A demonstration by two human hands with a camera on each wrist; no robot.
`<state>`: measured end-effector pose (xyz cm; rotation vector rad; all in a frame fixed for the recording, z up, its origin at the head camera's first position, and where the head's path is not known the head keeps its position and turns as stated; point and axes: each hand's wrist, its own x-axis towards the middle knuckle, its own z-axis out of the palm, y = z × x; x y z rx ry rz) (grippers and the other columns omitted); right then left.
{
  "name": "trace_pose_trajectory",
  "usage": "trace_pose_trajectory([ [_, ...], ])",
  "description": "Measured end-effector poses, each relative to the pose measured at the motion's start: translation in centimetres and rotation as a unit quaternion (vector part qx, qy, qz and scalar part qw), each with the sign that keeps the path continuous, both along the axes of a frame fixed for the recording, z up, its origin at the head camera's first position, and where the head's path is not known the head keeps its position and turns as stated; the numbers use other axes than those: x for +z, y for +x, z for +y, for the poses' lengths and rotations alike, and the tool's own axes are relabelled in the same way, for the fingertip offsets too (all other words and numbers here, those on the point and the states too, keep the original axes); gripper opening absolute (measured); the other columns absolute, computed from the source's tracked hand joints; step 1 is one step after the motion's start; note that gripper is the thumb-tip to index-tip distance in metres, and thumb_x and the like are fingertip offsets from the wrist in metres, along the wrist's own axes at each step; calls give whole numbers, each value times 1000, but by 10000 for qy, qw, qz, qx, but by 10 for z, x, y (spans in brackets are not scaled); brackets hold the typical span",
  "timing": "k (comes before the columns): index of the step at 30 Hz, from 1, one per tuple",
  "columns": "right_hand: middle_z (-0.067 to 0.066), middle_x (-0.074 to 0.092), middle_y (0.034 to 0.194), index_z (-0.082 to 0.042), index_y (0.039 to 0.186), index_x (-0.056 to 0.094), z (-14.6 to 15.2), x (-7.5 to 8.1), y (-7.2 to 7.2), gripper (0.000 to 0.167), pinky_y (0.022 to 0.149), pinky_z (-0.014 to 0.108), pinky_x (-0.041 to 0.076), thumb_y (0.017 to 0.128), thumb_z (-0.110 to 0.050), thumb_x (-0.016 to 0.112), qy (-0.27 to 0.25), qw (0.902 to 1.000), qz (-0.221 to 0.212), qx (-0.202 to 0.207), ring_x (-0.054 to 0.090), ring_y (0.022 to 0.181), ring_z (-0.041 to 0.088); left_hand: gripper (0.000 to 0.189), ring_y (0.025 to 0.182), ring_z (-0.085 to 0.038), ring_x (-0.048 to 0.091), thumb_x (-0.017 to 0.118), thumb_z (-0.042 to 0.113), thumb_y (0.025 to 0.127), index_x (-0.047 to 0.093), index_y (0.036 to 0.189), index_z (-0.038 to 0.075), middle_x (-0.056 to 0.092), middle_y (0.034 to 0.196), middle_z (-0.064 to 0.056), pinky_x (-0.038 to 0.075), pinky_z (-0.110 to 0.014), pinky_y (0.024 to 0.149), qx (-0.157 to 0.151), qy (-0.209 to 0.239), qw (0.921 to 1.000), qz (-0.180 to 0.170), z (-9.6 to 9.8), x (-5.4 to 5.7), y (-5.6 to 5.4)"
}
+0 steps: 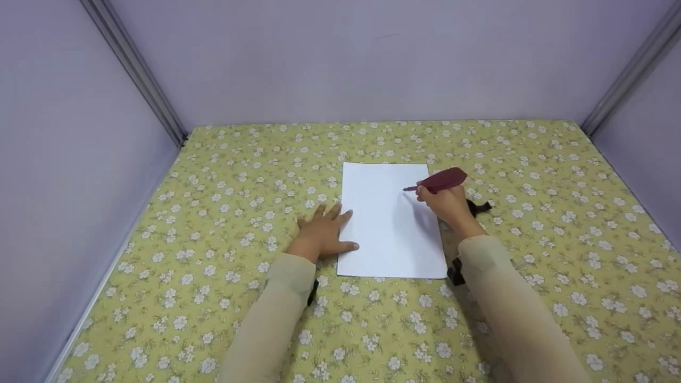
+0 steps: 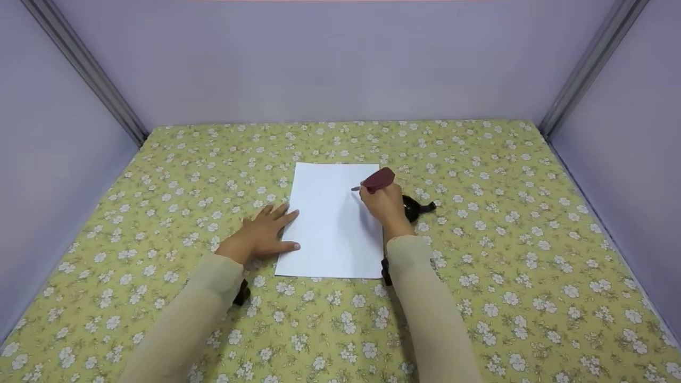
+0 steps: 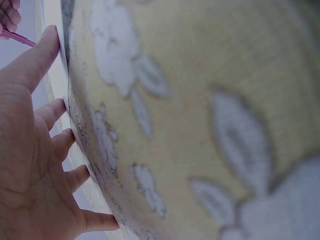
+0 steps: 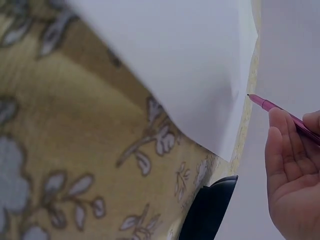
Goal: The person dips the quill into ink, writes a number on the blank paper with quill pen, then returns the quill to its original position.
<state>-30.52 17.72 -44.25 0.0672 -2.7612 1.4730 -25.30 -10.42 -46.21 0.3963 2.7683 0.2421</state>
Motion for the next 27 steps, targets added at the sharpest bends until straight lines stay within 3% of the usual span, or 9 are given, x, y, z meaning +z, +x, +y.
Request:
trace_pose_trajectory([
  [16,14,70,93,-1,110,69,-7,0,2,26,73,32,51,93,-19,62,-79,9980,-443,445,66,90,27,86,144,-33,1,52,69,83,17,153,32,7,159,1,13,-73,100,88,16,10000,14,1,1,1],
  [21,15,71,92,1,109,69,-7,-2,4,26,71,29,52,92,-17,63,-174,9972,-398,608,67,88,25,87,144,-33,1,51,70,83,17,154,32,7,159,1,13,-73,100,59,-13,10000,6,0,0,1],
  [27,15,70,99,2,111,68,-9,-2,9,26,78,35,53,92,-16,63,-465,9941,-751,634,67,90,23,88,144,-33,1,51,71,83,17,154,32,7,159,0,12,-73,100,29,-19,10000,19,0,-1,-1],
])
